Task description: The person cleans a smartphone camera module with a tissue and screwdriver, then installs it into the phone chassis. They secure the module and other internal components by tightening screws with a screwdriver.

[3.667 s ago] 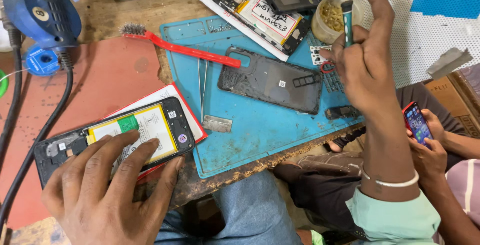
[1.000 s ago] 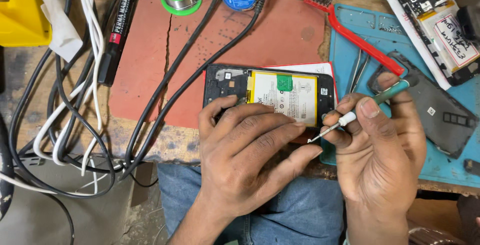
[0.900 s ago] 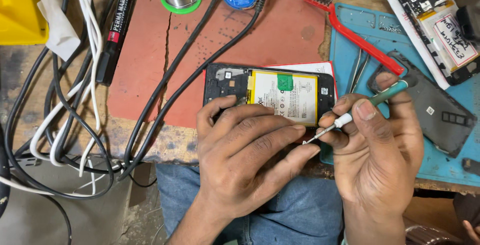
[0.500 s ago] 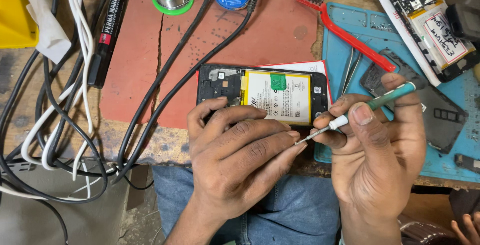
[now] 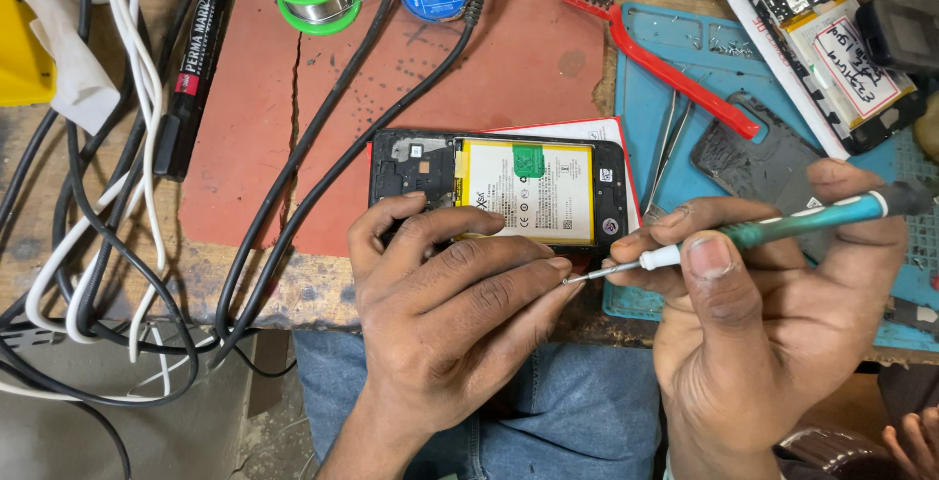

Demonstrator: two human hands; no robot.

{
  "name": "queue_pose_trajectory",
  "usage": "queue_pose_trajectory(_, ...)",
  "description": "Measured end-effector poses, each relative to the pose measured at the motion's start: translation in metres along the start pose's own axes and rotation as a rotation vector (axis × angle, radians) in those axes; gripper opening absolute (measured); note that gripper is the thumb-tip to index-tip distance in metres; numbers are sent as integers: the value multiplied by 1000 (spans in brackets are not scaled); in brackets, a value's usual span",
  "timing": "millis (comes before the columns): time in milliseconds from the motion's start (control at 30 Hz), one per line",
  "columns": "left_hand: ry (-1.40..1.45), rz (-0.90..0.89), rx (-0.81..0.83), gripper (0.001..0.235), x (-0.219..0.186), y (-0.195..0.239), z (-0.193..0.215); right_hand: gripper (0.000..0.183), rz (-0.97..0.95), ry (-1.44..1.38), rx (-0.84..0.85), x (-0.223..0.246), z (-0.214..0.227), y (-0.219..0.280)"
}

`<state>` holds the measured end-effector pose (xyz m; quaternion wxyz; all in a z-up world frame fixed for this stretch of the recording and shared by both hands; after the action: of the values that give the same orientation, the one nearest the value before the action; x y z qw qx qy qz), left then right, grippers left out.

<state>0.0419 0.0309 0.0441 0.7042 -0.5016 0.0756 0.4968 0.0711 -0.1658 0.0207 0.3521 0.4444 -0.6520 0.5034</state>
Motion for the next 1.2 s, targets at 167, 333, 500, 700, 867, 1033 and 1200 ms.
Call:
queue_pose_trajectory(167, -7, -7, 11, 19, 0, 0, -1, 45, 53, 97, 34, 6, -2, 5)
queue_pose_trajectory(333, -49, -26, 19, 18, -2, -1, -2, 52, 58, 201, 61, 19, -14, 7)
queue_pose_trajectory(500, -99, -53, 55, 18, -9, -10, -6, 35, 185, 328, 133, 24, -4, -6)
queue_pose_trajectory(700, -337, -148, 191, 10, -9, -47, -32, 22, 210, 230, -197, 24, 106, -34)
queue_pose_trajectory(867, -490, -414, 150, 1, 10, -120, -80, 22, 218, 349, -146, 21, 147, -48)
queue_pose_trajectory(1033, -475, -568, 45, 12, 22, -174, -149, 23, 244, 406, -173, 22, 147, -55)
queue_pose_trajectory(1200, -523, -607, 194, 6, 36, -188, -194, 20, 234, 365, -170, 27, 137, -68)
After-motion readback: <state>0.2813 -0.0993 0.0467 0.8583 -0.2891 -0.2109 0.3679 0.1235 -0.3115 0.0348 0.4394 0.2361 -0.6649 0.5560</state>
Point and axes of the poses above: each hand's wrist, its own y-axis away from the middle knuckle, its own z-axis out of the back of the hand, x = y × z, the point moved 8 cm from there along -y, towards the middle knuckle, and after that the axes turned 1 degree about y, right-handed, at the moved point
